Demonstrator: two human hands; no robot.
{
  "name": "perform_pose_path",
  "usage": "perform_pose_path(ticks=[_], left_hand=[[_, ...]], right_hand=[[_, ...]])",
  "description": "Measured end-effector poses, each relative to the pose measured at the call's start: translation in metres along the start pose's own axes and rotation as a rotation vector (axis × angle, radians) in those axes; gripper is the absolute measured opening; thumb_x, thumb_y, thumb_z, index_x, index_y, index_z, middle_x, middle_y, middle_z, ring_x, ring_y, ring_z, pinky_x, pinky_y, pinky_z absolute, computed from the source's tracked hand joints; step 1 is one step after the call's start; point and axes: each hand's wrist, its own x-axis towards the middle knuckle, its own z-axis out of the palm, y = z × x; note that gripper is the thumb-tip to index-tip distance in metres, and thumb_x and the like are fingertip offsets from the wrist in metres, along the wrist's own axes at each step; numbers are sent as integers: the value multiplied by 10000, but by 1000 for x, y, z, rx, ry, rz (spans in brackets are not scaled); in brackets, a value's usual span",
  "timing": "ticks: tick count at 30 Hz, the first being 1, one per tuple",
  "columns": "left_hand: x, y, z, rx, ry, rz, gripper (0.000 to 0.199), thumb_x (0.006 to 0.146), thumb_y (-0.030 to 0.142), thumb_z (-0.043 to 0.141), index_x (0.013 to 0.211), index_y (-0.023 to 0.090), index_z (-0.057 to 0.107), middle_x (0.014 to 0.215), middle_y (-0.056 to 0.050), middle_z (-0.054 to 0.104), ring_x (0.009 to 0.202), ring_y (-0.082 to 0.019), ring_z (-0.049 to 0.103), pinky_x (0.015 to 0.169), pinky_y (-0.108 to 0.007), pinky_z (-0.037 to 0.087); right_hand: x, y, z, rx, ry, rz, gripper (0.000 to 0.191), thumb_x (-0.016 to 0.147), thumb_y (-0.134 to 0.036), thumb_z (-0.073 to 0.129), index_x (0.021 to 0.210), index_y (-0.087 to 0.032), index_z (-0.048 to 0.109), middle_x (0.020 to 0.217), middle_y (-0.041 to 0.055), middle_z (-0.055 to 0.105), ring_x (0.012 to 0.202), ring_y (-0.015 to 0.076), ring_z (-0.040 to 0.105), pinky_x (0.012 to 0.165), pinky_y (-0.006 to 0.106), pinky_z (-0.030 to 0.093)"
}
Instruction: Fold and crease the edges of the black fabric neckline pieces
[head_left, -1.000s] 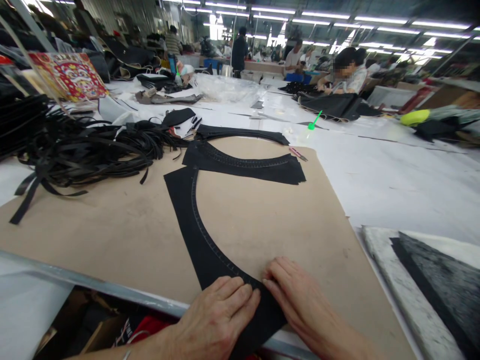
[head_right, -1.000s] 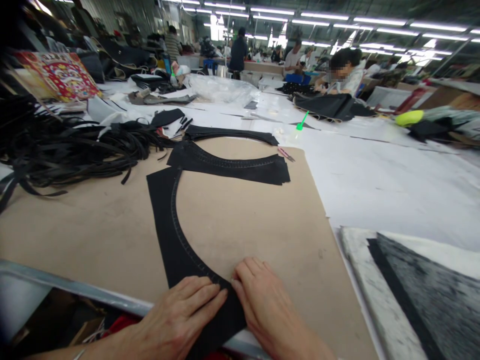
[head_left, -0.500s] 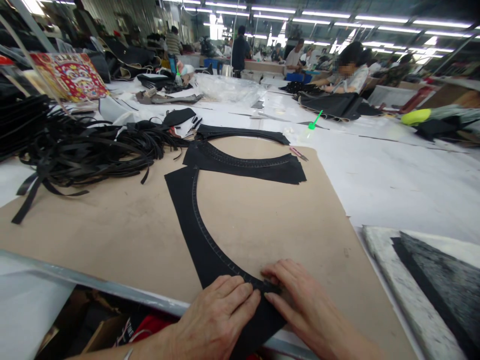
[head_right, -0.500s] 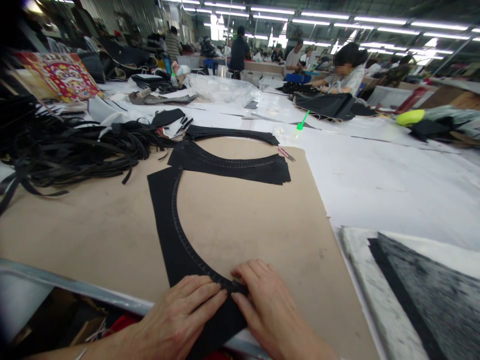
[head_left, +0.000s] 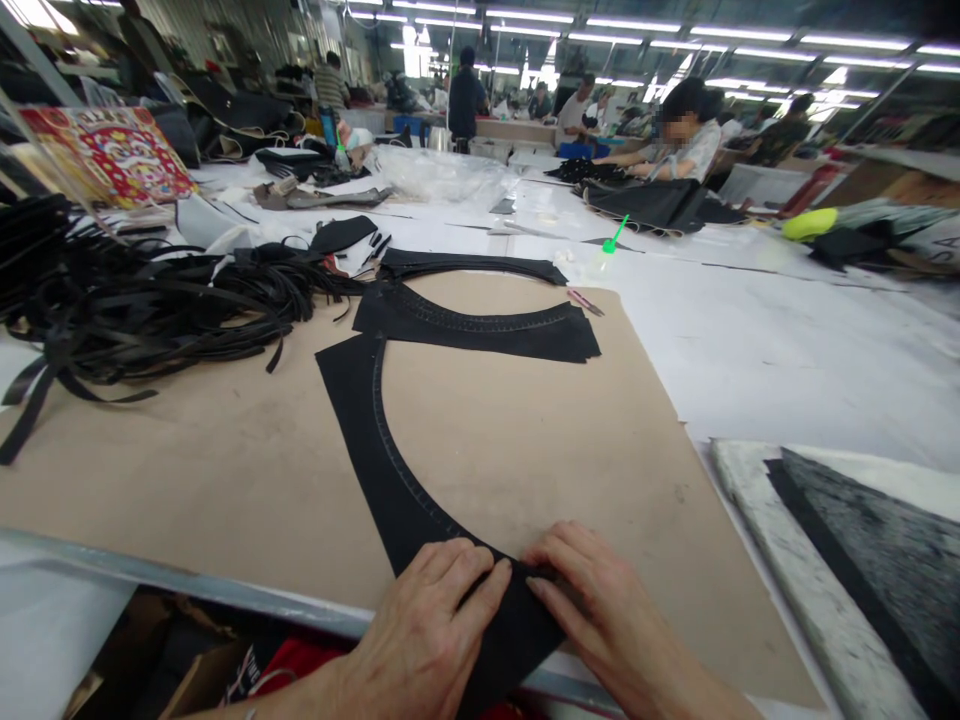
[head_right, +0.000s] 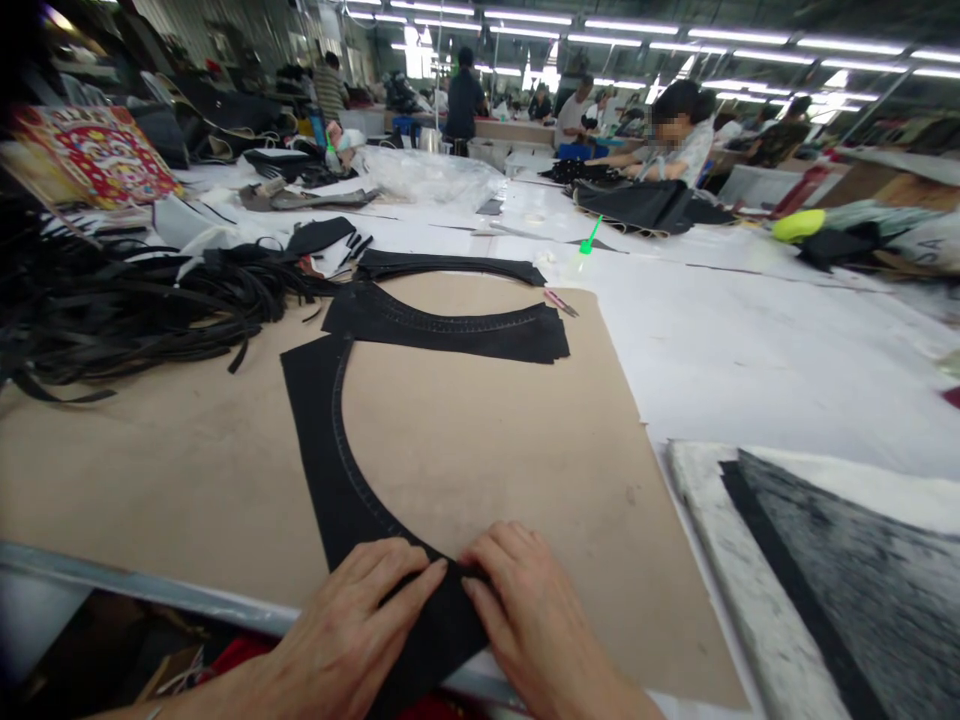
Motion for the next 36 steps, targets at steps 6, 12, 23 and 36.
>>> perform_pose_path(ticks=[6,12,23,36], left_hand=[[2,0,0,7,32,21,422,845,48,395,1225,96,573,1091,-128,640,976,-261,589,789,-400,544],[2,0,-1,4,62,22,403,849,56,398,1199,108,591,1079,-121,637,974,-254,580,792,-387,530],[-2,0,2,-28,50,15,370,889,87,398,1208,107,585,1076,-100,644,967,-243,557,817,-373,484],[28,-11,-7,-250,-106,-102,168,939,92,448,867,161,583,894,-42,575,871,-199,493,789,-346,452]], right_hand=[[-2,2,1,22,38,-30,160,904,-99,493,929,-227,587,914,21,595,887,190,546,790,338,434],[-1,0,-2,35,-2,19,145,910,-106,502,934,-224,583,930,21,589,905,192,541,802,342,430],[8,-7,-4,-238,51,-264,159,925,-98,480,976,-215,575,974,34,573,884,201,486,809,358,349],[-26,6,26,-460,412,-382,318,918,-99,394,1114,-158,637,880,60,628,810,187,503,836,363,294]])
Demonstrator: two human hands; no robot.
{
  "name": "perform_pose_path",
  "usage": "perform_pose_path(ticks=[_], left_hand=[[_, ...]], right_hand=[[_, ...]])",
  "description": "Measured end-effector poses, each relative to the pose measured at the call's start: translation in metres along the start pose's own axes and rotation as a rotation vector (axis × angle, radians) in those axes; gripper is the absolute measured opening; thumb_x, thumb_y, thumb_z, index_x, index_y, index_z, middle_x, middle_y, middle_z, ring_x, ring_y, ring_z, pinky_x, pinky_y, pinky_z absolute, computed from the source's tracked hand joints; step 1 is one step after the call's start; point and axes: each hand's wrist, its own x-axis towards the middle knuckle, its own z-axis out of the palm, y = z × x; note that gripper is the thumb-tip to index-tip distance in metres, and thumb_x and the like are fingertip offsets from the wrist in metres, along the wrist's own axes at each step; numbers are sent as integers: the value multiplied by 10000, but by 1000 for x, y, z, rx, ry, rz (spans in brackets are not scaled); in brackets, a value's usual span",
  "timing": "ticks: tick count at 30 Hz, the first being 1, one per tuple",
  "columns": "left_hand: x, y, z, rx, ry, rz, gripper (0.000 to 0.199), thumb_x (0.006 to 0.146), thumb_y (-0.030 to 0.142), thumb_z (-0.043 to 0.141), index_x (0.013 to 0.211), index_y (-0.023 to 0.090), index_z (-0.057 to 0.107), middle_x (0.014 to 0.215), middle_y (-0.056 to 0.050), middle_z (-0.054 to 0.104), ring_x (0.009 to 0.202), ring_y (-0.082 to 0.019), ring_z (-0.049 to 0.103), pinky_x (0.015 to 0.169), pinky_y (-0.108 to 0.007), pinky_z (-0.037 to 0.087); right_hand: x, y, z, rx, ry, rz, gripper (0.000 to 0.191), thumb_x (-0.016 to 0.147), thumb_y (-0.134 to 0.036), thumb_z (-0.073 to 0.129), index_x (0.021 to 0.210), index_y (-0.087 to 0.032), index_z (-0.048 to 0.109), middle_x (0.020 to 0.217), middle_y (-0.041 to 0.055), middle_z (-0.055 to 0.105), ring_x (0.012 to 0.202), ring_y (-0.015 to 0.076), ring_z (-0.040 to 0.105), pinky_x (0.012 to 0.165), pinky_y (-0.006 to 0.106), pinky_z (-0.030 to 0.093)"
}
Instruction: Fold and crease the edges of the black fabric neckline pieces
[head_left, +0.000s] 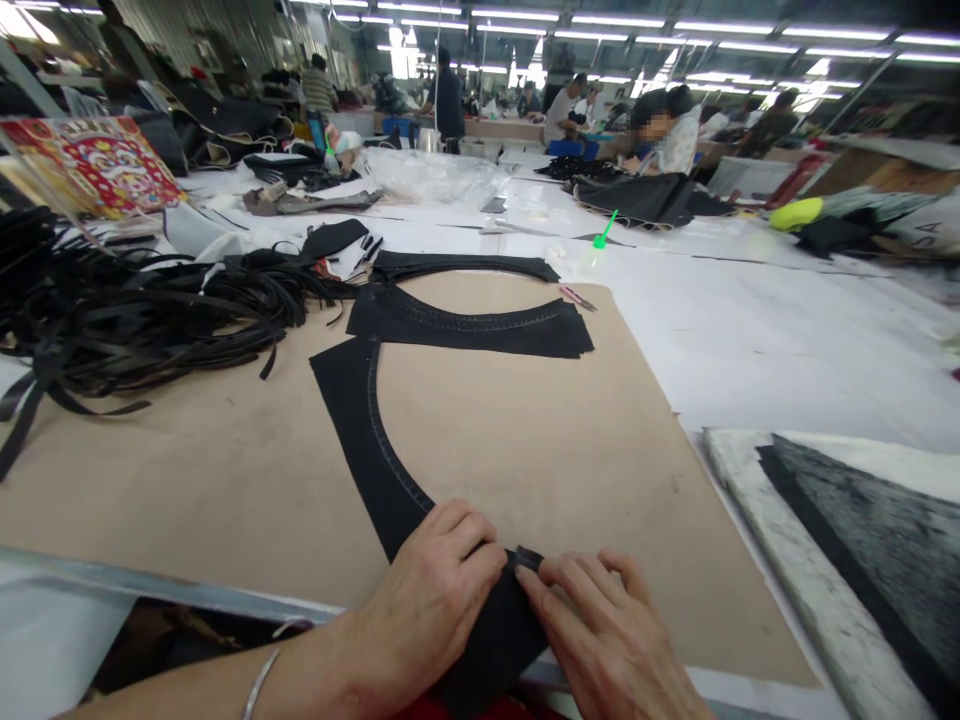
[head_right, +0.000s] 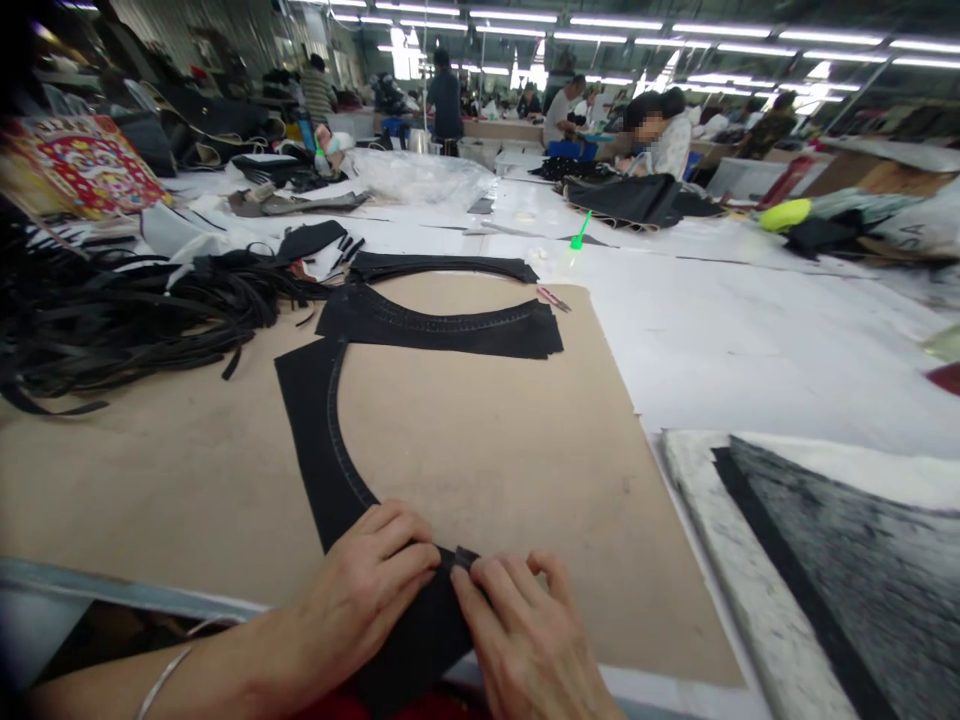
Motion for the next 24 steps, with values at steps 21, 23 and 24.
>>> perform_pose_path(ticks=[21,23,24], left_hand=[[34,5,-5,552,-249,402,117,860,126,623,779,160,546,809,-18,544,820,-205,477,783,-384,389],[34,8,-5,592,-264,433,85,855,106,594,803,159,551,819,-23,543,843,-212,483,854,-417,379],[33,8,-4,614,-267,441,73,850,99,581,817,158,555,826,-26,543,855,-214,486,899,-434,365]], right_hand=[[-3,-2,1,116,-43,72,289,940,-108,362,1086,-143,608,861,52,591,803,195,472,784,364,288],[-3,-2,1,121,-53,73,282,939,-104,357,1055,-145,611,863,50,590,802,194,470,780,363,286],[-3,-2,1,123,-56,73,273,938,-105,359,1029,-148,612,860,48,589,798,193,468,779,363,285]])
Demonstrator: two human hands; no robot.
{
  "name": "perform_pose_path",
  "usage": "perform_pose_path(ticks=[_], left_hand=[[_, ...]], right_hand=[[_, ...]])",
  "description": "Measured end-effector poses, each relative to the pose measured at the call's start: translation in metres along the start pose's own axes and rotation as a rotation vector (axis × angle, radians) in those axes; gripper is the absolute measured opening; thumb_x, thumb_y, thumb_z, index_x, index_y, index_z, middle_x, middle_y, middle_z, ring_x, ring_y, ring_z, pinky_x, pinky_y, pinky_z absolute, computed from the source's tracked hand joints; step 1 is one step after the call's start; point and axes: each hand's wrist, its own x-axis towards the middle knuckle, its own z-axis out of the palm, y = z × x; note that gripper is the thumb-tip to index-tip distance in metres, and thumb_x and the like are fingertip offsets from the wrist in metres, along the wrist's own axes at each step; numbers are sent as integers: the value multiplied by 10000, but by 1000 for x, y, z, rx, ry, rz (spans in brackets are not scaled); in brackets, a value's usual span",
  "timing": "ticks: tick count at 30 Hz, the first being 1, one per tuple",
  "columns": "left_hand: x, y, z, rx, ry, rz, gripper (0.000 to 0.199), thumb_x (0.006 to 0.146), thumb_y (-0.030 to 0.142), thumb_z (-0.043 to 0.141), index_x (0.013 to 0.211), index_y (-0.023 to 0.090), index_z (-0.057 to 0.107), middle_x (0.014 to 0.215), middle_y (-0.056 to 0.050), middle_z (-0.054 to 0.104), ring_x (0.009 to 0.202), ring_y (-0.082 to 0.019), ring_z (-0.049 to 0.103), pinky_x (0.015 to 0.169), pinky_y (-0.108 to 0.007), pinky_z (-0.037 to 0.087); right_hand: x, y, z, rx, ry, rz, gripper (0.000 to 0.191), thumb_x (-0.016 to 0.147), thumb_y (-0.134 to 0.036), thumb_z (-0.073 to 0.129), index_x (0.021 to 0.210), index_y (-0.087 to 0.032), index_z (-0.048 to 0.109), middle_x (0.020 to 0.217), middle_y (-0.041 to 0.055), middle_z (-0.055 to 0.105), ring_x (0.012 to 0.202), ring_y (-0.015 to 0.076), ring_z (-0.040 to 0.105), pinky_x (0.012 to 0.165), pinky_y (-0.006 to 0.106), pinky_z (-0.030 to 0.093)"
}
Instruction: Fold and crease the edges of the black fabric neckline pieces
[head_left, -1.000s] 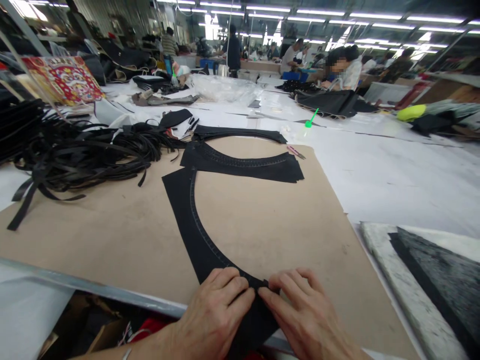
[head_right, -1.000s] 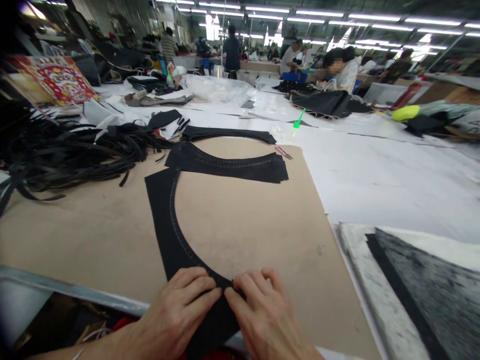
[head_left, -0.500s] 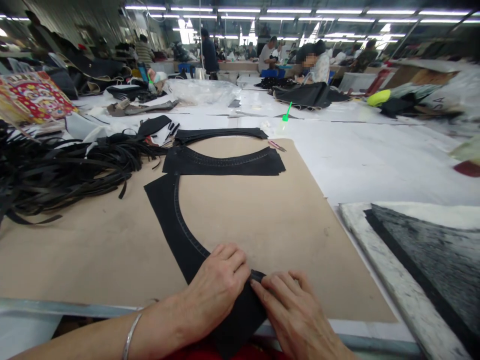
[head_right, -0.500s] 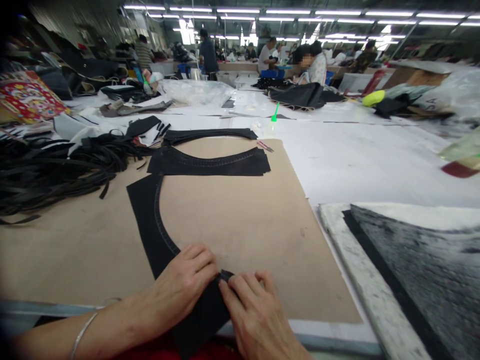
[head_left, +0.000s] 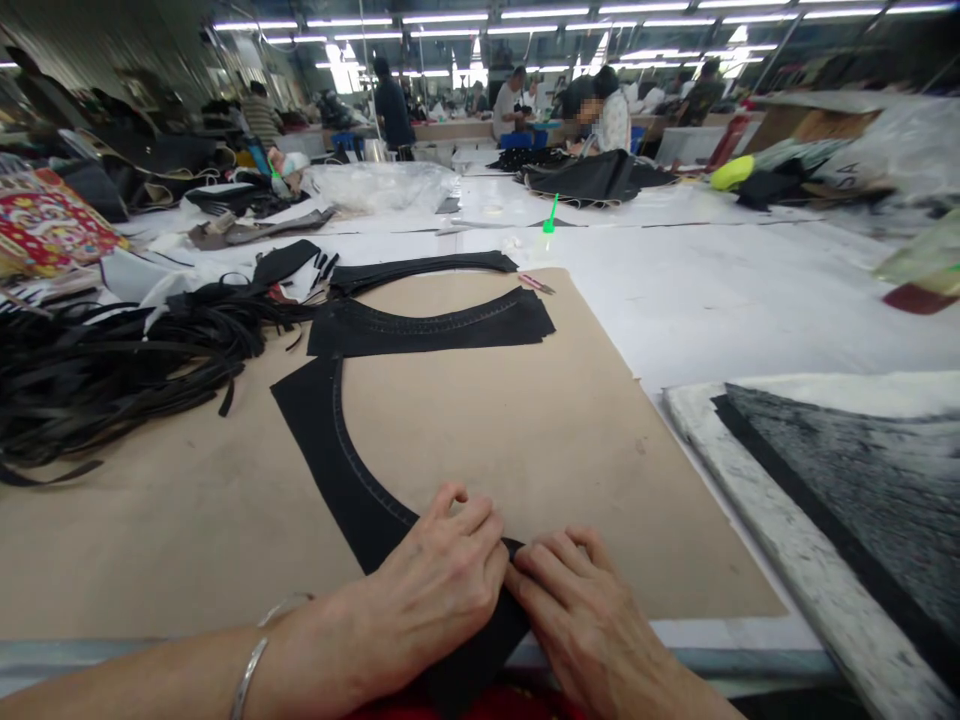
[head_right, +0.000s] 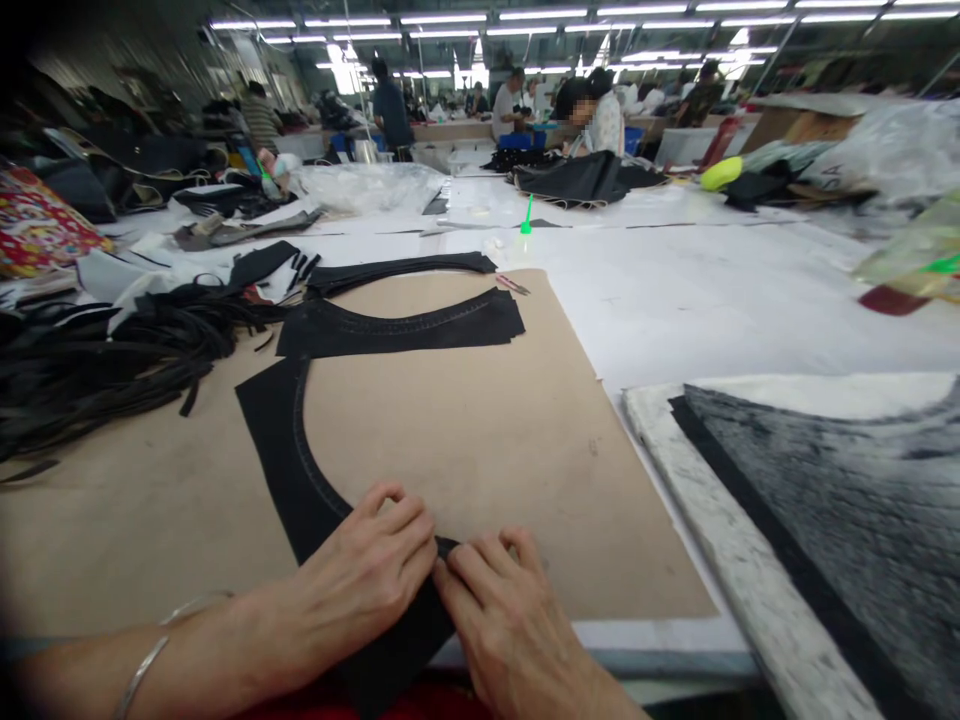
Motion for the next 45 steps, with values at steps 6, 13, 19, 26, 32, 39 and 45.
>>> perform_pose_path(ticks=[6,13,19,26,32,39,45], left_hand=[[-5,4,6,98,-18,3,108,825,79,518,907,135,561,902,-50,541,965,-232,493,1075,-464,244],[-6,4,9,-37,-28,-133,140,838,32,487,853,169,511,883,-31,535,883,-216,480,961,-409,327],[-4,-3,3,-138,4,-262,160,833,14,486,837,162,548,869,-44,548,863,-221,466,894,-402,345],[-7,-10,3,-352,24,-236,133,849,51,531,819,175,565,856,-25,566,855,-203,474,874,-397,345],[-2,-9,4,-186,36,-94,120,879,101,568,780,167,554,802,-11,549,828,-191,474,961,-423,324],[2,-1,-6,49,-67,43,61,845,93,556,845,153,563,845,-34,541,897,-220,484,1068,-492,259],[-3,7,5,144,-65,-15,170,798,14,456,864,151,533,894,-55,530,961,-240,496,1088,-489,258]], right_hand=[[1,-1,-1,-9,12,-5,219,922,-98,396,958,-158,604,853,37,594,799,178,481,798,358,289],[0,-1,-3,-62,-13,-18,230,884,-98,494,1083,-138,600,871,26,603,809,168,497,812,362,308],[-2,1,-1,-71,-11,-22,273,889,-98,483,1133,-143,598,893,47,611,837,181,507,815,371,325],[-1,0,-4,-55,-22,-14,268,866,-79,506,1111,-142,595,896,25,606,837,171,497,834,371,315],[-1,-1,-4,-71,-10,-4,239,870,-82,494,1072,-155,598,866,17,599,816,166,495,839,367,319],[0,0,-3,-53,-13,-17,163,845,-75,498,932,-181,586,868,10,582,796,170,481,812,360,314],[0,0,-3,-63,-21,-21,162,852,-85,493,936,-187,587,874,19,590,803,175,484,820,365,321]])
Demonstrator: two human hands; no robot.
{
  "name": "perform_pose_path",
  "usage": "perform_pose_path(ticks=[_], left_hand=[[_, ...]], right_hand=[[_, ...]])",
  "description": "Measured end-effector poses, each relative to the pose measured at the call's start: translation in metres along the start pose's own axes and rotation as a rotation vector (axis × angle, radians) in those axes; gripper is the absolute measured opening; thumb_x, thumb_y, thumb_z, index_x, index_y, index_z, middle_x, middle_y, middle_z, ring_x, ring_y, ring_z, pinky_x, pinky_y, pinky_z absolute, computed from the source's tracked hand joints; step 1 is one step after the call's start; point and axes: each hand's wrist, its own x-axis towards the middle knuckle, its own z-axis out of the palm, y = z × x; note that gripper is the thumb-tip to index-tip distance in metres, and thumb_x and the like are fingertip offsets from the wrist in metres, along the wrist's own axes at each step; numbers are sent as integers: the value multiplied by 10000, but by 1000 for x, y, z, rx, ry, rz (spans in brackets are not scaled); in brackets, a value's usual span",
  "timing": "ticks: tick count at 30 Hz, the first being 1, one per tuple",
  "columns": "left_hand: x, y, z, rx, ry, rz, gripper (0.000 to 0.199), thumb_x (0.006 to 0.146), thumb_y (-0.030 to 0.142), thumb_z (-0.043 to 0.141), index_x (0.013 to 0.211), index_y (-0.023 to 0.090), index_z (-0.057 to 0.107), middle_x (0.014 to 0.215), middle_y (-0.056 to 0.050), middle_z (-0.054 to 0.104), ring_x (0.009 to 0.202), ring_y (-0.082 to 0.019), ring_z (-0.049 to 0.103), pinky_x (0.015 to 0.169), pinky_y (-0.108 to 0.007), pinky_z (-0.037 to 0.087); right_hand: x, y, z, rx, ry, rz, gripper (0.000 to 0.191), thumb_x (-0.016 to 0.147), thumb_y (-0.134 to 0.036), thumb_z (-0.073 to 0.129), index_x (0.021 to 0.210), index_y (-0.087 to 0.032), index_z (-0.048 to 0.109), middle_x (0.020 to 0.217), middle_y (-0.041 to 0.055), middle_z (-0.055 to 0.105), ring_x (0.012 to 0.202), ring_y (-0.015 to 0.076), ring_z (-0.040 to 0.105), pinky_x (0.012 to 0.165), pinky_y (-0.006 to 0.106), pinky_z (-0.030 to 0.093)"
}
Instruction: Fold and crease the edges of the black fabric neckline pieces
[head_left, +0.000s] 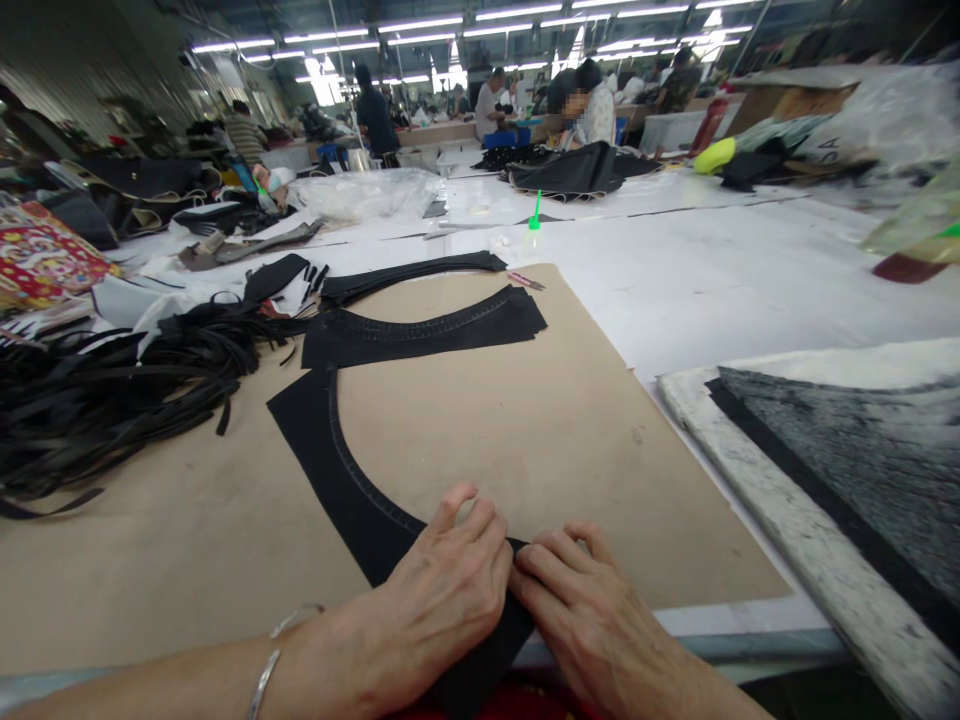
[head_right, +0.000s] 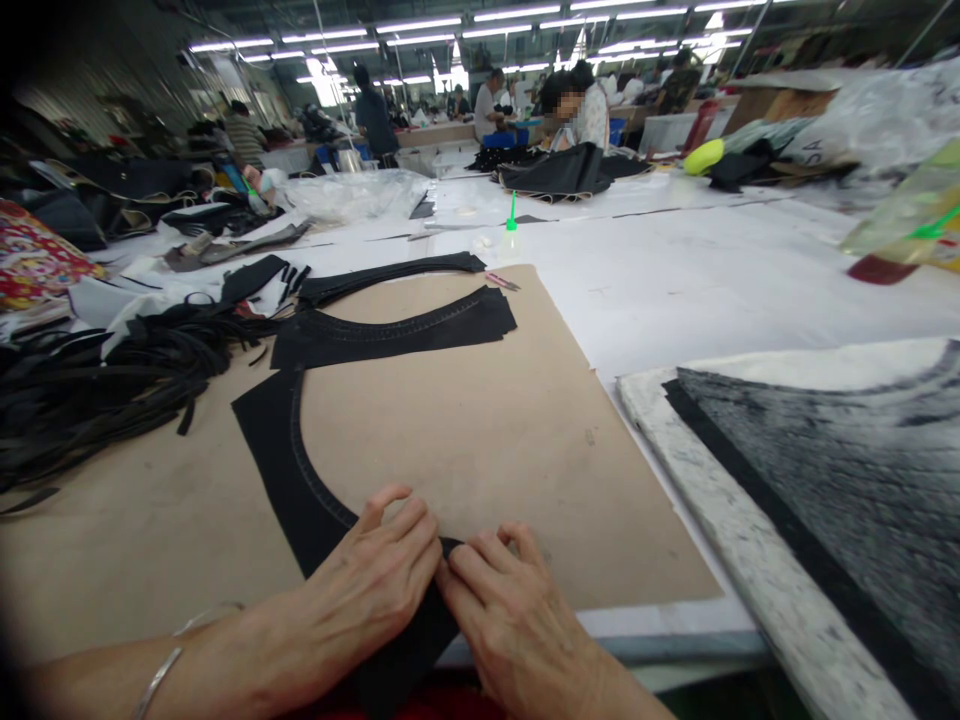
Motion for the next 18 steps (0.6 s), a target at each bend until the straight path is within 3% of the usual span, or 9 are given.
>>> perform_pose_path(ticks=[8,13,18], left_hand=[[-1,1,-1,-130,14,-116,190,777,-7,447,827,173,481,857,-33,508,868,-224,481,1010,-450,305],[0,-5,-2,-258,65,-261,231,790,-39,440,833,174,518,856,-33,536,847,-213,466,975,-441,307],[0,-11,-2,-501,133,-246,176,878,46,484,783,184,539,821,-10,553,838,-195,475,959,-447,296]], right_hand=[[-1,0,-1,-19,-7,2,238,840,-95,544,1062,-165,595,887,10,601,821,164,494,852,364,319],[-1,0,-1,-55,0,2,278,840,-97,558,1112,-148,588,880,12,595,820,160,501,840,364,326],[0,0,-1,-24,-8,5,257,864,-91,519,1104,-149,590,872,20,598,807,167,488,821,367,328]])
